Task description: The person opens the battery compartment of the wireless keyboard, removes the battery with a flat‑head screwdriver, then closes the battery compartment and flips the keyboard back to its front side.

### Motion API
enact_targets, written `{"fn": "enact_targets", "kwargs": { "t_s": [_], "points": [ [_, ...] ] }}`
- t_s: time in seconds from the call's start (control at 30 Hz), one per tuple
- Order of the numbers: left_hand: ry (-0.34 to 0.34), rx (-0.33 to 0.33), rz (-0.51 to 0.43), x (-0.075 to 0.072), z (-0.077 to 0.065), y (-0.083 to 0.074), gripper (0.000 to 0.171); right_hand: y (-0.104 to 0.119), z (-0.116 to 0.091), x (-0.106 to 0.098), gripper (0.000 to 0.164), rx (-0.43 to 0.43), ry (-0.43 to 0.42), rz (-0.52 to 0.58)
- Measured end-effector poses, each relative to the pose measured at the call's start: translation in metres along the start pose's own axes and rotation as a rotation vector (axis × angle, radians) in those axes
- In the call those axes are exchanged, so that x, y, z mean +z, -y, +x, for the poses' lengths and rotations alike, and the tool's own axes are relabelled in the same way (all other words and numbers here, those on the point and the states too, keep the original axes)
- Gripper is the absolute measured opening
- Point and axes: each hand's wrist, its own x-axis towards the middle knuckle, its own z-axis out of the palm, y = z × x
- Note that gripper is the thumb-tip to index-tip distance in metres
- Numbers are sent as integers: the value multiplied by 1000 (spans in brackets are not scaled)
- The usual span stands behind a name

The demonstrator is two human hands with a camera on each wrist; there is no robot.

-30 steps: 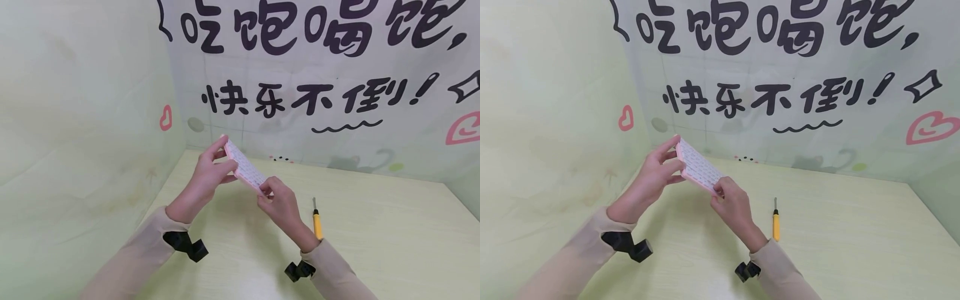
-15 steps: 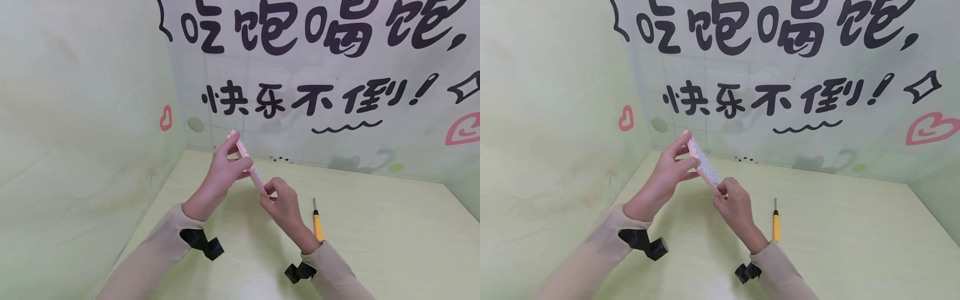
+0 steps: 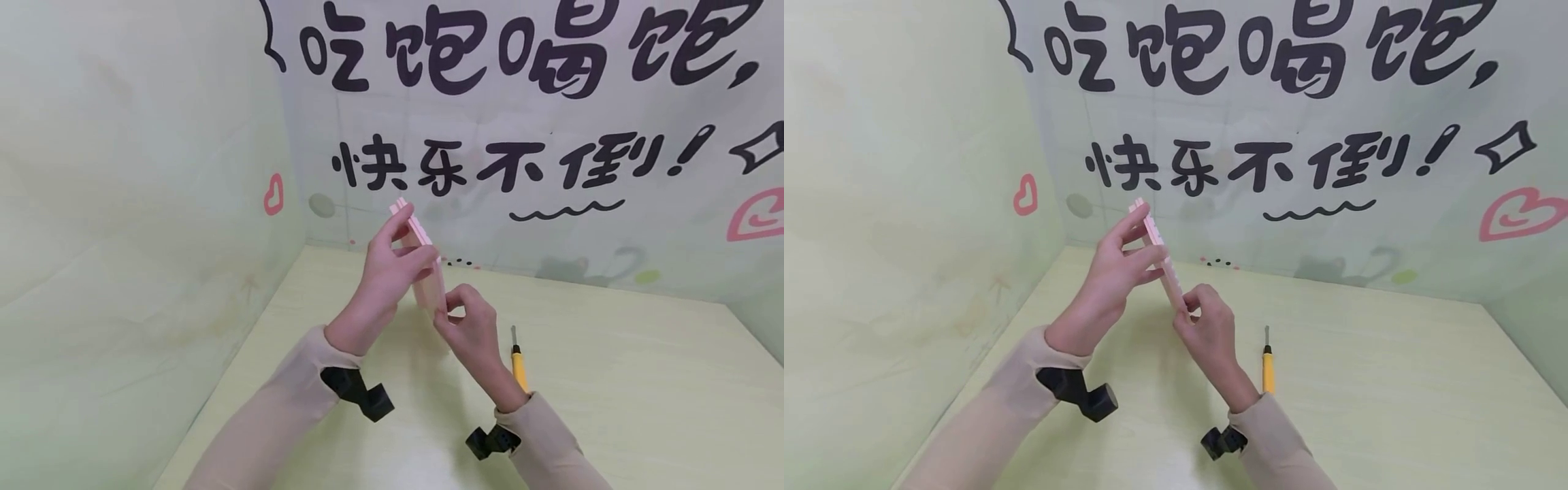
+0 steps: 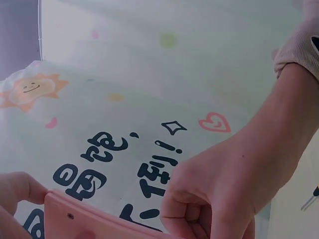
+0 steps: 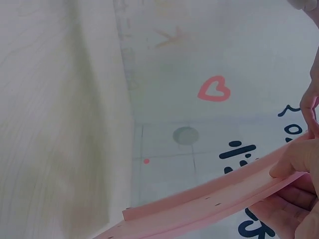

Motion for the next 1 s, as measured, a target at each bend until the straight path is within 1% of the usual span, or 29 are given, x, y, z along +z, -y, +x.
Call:
{"fn": "enact_targets", "kwargs": {
  "t_s": [0.17, 0.3, 0.4, 0.53, 0.63, 0.77, 0.9, 1.0],
  "points": [
    [-20, 6, -10, 6, 0, -2, 68, 0, 2, -3, 21, 16, -18, -11],
    [-11, 27, -38, 11, 1, -2, 67, 1, 3, -5, 20, 18, -40, -18],
    [-3, 50, -51, 14, 3, 0, 66, 1, 3, -5, 20, 36, -49, -13],
    [-23, 63, -18, 18, 4, 5, 65, 1, 2, -5, 19, 84, -47, 15],
    [-54, 66, 13, 21, 5, 8, 64, 1, 0, -5, 18, 115, -47, 39],
    [-83, 76, 38, 24, 6, 12, 64, 0, 0, -4, 17, 130, -62, 58],
    [-93, 86, 42, 27, 6, 16, 63, -1, 0, -3, 17, 133, -89, 62],
    [-90, 98, 26, 30, 7, 18, 62, -2, 0, -1, 17, 163, -108, 79]
  ]
}}
